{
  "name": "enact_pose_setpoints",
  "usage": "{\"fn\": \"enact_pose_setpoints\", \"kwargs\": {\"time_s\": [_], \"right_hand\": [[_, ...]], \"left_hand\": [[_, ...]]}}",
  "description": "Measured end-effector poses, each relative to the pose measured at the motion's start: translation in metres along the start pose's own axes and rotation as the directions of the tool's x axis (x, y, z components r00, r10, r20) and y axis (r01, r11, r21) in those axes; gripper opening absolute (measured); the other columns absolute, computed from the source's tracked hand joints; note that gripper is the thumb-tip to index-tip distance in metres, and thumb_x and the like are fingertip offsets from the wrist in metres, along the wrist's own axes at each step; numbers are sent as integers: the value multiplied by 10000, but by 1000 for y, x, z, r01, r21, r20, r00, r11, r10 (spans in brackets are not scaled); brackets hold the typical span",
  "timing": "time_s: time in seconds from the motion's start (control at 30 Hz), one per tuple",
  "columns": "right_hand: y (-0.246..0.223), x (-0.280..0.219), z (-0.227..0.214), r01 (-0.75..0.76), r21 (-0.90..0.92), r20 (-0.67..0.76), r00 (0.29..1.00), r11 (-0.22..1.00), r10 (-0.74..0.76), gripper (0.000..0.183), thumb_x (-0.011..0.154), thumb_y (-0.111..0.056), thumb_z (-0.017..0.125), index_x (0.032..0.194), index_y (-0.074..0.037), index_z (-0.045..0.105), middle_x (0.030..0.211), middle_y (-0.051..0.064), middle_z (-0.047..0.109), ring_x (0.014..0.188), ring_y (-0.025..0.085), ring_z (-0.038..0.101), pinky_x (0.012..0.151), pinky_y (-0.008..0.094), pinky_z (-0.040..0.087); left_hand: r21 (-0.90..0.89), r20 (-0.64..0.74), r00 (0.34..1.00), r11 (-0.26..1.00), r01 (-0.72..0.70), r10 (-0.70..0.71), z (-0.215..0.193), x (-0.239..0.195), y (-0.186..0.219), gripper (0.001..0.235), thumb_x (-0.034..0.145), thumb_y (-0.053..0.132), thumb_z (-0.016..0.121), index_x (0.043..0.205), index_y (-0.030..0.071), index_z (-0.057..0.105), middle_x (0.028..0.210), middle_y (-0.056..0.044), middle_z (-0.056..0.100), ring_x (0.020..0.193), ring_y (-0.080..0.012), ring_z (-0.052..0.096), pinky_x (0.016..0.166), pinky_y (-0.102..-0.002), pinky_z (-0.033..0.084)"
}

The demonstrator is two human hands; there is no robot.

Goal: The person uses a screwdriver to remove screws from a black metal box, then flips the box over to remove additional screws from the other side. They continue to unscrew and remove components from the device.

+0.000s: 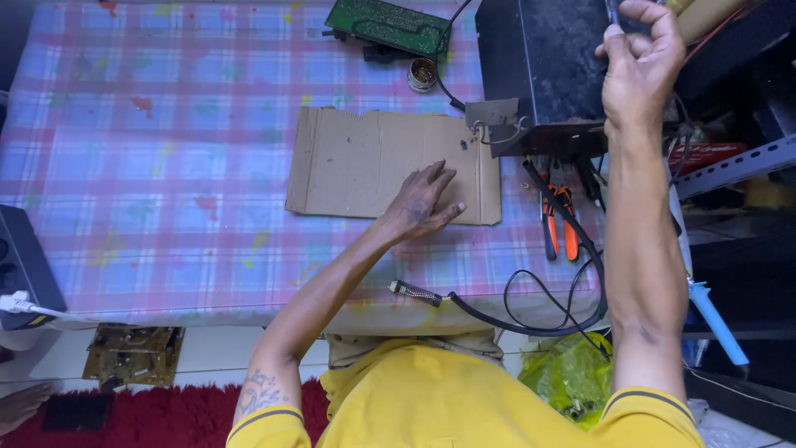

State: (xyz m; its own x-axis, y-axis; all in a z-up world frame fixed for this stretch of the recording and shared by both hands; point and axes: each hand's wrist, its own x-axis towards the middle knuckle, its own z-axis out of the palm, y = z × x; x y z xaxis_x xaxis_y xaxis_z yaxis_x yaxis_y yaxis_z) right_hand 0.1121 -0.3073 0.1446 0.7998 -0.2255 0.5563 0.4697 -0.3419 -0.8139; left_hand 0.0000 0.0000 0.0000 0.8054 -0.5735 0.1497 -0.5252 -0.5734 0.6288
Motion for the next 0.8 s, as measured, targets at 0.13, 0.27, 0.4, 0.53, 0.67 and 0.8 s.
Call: {"fn": "enact_pose_setpoints", "kwargs": {"time_s": [0.13,0.27,0.4,0.53,0.67,0.8], "right_hand": [[-15,-24,2,-98,69,-17,995,993,99,188,1082,-21,666,1234,-101,589,844,76,673,783,118,688,819,227,541],[-45,-50,13,-74,142,2,997,987,74,234,1077,-3,668,1269,-82,559,872,100,655,833,136,655,888,253,559],[-85,-80,21,-103,160,68,993,982,93,248,1077,-10,668,1273,-97,541,749,-26,495,669,49,379,681,224,337],[-103,-103,31,-119,139,76,991,983,109,254,1076,-84,672,1290,-96,536,729,-43,452,649,37,349,644,216,298],[-118,-118,45,-120,36,94,989,992,116,277,1042,-206,696,1265,-107,565,793,-54,541,659,42,367,636,206,347],[-115,-126,52,-191,132,184,969,973,166,291,1036,-204,704,1261,-108,546,782,-62,537,649,17,358,635,172,335]], "left_hand": [[-11,1,999,999,36,-36,5,0,-15,781,1001,570,516,1532,12,389,1598,-341,328,1475,-481,351,1161,-593,324],[-60,-83,993,995,78,-83,-3,6,-29,760,1009,516,522,1543,-5,378,1593,-336,344,1464,-494,365,1172,-572,334],[-223,-275,960,975,-9,-55,2,10,-56,594,1068,376,486,1516,-4,403,1551,-274,418,1438,-428,429,1203,-519,362],[-411,-340,930,911,-17,-136,-26,-1,-50,453,1095,227,436,1519,66,432,1506,-206,486,1356,-393,561,1089,-449,498],[-649,-226,904,748,139,-364,-55,-4,-45,496,1070,373,435,1474,95,508,1515,-153,537,1419,-326,517,1151,-436,444],[-275,-184,981,961,1,-54,-65,-22,-47,692,1009,545,498,1488,45,477,1470,-228,553,1348,-380,517,1106,-518,397]]}}
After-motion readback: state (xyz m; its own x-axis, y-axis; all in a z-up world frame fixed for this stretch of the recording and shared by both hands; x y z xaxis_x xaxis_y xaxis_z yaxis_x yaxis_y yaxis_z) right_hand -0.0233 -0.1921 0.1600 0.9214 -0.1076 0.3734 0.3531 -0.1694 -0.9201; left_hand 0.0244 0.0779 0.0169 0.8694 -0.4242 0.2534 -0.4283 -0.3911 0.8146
